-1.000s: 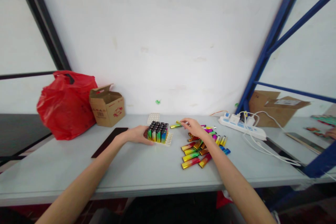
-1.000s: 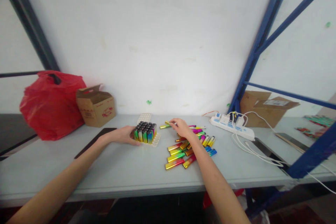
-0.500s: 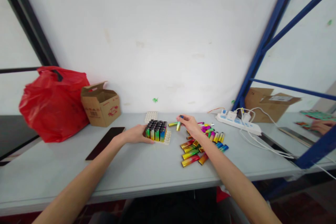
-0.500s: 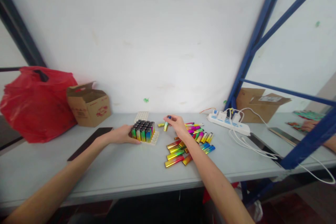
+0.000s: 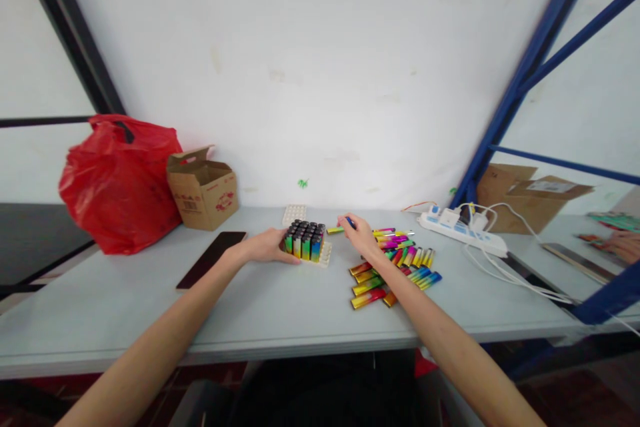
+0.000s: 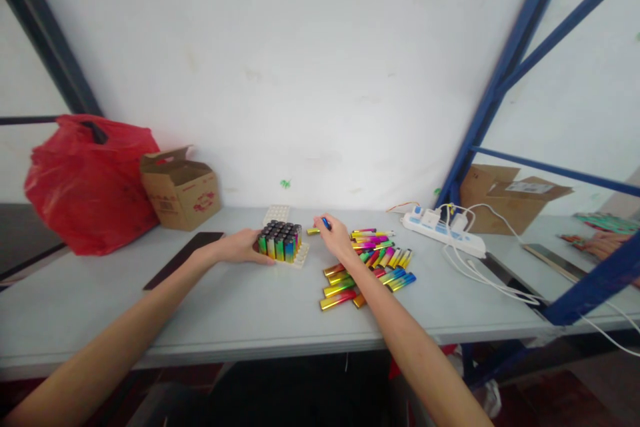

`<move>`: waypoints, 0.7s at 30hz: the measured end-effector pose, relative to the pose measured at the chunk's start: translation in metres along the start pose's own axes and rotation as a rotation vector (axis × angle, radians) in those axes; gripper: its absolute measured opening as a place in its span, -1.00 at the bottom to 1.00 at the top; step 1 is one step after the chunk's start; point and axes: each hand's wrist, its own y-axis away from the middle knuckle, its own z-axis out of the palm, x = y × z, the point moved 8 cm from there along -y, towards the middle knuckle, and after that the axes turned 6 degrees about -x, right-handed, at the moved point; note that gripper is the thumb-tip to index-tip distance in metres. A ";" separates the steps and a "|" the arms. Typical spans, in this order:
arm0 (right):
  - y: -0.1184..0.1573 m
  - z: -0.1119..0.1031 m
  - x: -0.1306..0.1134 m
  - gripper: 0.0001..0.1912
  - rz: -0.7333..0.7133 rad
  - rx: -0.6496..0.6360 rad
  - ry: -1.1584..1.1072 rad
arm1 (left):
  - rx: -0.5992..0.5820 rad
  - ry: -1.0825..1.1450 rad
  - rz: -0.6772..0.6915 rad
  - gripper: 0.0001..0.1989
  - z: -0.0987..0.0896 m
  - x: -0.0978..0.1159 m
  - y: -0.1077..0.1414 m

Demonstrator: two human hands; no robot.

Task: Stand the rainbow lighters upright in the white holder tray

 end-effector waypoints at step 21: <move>0.007 0.011 -0.017 -0.51 -0.201 -0.156 0.238 | -0.027 0.059 0.026 -0.26 0.000 0.009 0.003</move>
